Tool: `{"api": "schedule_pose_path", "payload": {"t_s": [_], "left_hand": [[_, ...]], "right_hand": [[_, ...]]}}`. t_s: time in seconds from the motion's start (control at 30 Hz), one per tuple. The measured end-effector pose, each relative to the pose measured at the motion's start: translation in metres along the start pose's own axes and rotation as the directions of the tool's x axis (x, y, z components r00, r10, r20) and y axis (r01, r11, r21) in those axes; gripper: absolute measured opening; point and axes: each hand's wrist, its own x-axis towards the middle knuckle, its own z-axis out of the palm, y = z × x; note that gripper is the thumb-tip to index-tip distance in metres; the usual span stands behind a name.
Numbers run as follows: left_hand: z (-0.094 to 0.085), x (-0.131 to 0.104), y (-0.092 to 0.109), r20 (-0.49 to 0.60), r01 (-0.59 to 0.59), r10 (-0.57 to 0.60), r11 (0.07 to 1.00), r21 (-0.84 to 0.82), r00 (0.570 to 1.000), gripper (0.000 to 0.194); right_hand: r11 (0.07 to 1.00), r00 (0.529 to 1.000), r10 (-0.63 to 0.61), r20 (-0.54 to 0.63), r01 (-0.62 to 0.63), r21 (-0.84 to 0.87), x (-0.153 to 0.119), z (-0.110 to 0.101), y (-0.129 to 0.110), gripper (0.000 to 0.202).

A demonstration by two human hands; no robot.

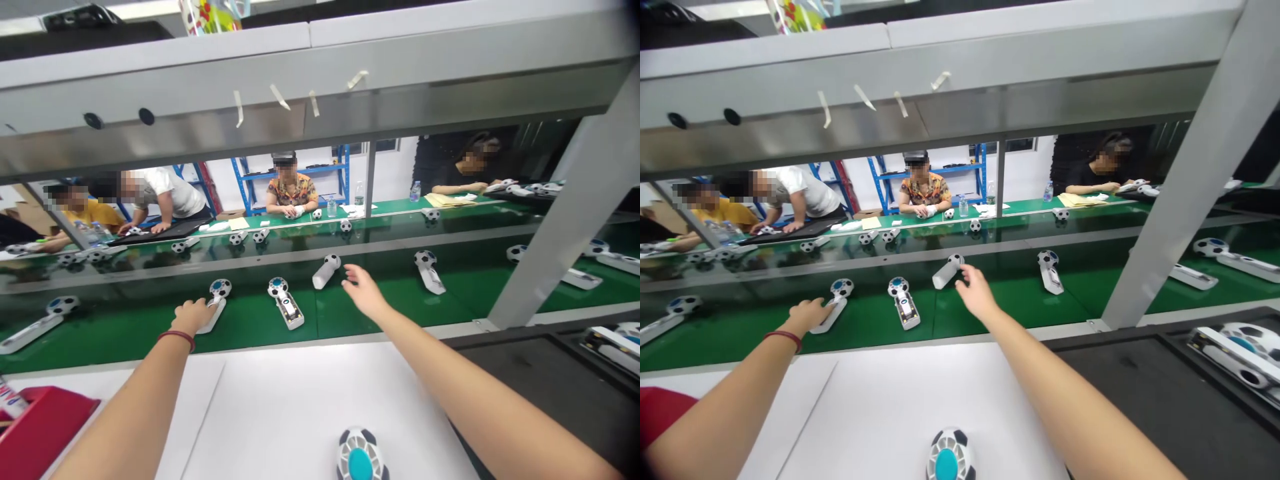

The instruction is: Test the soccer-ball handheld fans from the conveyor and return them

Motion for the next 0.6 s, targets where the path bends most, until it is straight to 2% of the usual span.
{"api": "schedule_pose_path", "payload": {"t_s": [0.1, 0.17, 0.23, 0.3, 0.37, 0.43, 0.53, 0.6], "left_hand": [[0.012, 0.004, -0.011, 0.113, 0.137, -0.129, 0.988, -0.066, 0.985, 0.044], [0.018, 0.004, -0.01, 0.19, 0.186, -0.159, 0.973, -0.139, 0.969, 0.037], [0.022, 0.003, -0.005, 0.25, 0.224, -0.165, 0.947, -0.231, 0.954, 0.03], [0.024, -0.001, 0.004, 0.302, 0.268, -0.166, 0.902, -0.338, 0.939, 0.026], [0.024, -0.007, 0.015, 0.35, 0.319, -0.161, 0.828, -0.462, 0.923, 0.025], [0.024, -0.016, 0.027, 0.384, 0.366, -0.145, 0.711, -0.6, 0.912, 0.026], [0.019, -0.037, 0.045, 0.385, 0.373, -0.068, 0.448, -0.813, 0.92, 0.026], [0.011, -0.057, 0.057, 0.339, 0.326, 0.013, 0.247, -0.913, 0.941, 0.024]], "right_hand": [[0.999, 0.985, 0.025, 0.173, -0.019, -0.036, -0.004, 0.052, -0.014, 0.036], [0.995, 0.961, 0.084, 0.264, -0.069, -0.068, -0.006, 0.083, -0.022, 0.039], [0.984, 0.929, 0.17, 0.328, -0.141, -0.11, -0.006, 0.107, -0.029, 0.048], [0.964, 0.897, 0.26, 0.359, -0.222, -0.143, -0.005, 0.123, -0.033, 0.062], [0.943, 0.865, 0.332, 0.376, -0.301, -0.14, -0.002, 0.13, -0.036, 0.072], [0.925, 0.829, 0.371, 0.418, -0.371, -0.086, -0.002, 0.127, -0.037, 0.063], [0.893, 0.801, 0.343, 0.491, -0.44, 0.093, -0.01, 0.112, -0.04, 0.034], [0.854, 0.823, 0.297, 0.484, -0.456, 0.25, -0.022, 0.095, -0.045, 0.035]]}}
